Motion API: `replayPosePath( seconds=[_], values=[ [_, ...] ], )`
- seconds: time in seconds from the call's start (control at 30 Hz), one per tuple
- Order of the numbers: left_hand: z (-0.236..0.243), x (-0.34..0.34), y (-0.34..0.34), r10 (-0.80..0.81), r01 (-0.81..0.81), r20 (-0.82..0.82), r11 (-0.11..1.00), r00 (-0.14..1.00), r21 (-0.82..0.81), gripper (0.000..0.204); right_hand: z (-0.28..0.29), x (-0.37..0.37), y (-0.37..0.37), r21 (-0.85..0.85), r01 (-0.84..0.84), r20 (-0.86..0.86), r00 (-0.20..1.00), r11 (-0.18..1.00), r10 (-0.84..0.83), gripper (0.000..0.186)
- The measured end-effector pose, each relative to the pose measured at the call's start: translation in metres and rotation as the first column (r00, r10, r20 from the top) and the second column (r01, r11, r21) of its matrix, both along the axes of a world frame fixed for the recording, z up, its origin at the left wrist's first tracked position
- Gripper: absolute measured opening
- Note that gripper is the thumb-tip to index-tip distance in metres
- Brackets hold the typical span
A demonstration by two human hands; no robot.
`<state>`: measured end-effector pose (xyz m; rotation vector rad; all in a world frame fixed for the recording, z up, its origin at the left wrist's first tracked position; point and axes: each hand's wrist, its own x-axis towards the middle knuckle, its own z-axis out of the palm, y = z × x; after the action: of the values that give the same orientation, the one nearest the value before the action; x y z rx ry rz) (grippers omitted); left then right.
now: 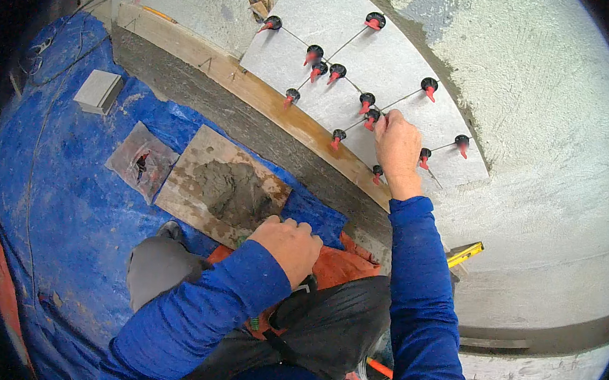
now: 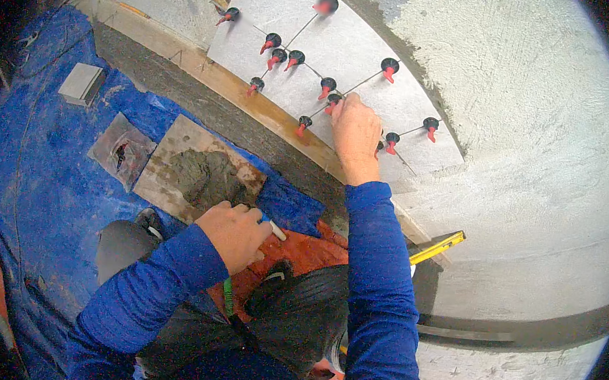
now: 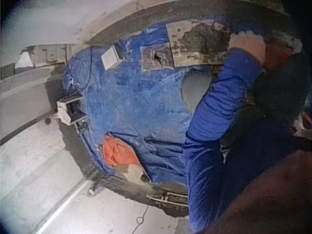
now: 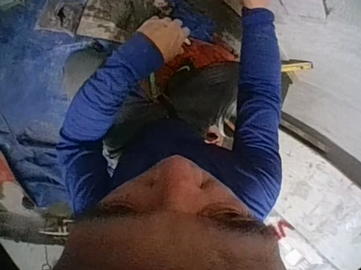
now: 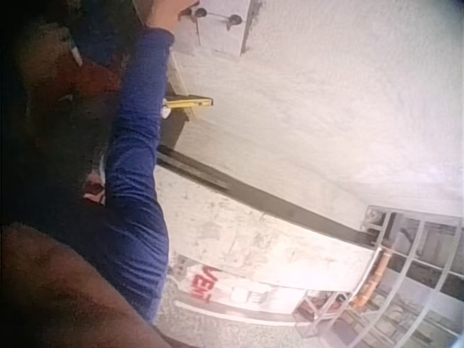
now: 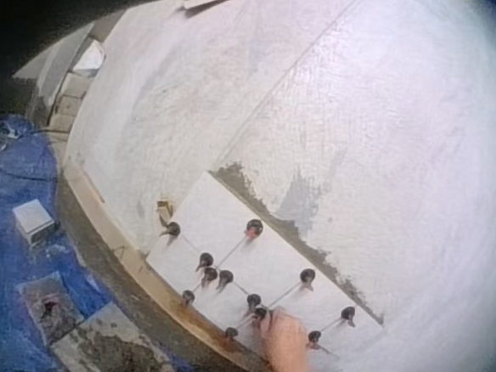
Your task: The person installs white wall tiles using tile leveling clips and a rubber mallet. They tap tiles into place, adjust the leveling clips, and wipe the tile surface with a sponge.
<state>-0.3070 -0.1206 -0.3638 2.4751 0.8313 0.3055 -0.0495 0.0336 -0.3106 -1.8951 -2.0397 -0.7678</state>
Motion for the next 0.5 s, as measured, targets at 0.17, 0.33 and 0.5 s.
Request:
replayPosePath(
  seconds=[0.17,0.33,0.5],
  values=[
    [0.000,0.000,0.003,-0.014,0.014,0.001,1.000,1.000,-0.011,0.034,-0.002,0.001,-0.002,0.011,-0.006,-0.044,0.999,1.000,0.007,0.022],
    [-0.001,0.000,0.001,-0.013,0.013,0.014,1.000,1.000,0.020,0.032,0.004,-0.006,-0.008,0.028,0.018,0.004,1.000,0.999,-0.018,0.020],
    [-0.002,0.000,0.000,0.009,-0.009,0.000,0.998,1.000,0.059,0.031,0.001,-0.026,-0.005,0.078,-0.175,-0.119,0.976,0.981,0.184,0.021]
  ],
)
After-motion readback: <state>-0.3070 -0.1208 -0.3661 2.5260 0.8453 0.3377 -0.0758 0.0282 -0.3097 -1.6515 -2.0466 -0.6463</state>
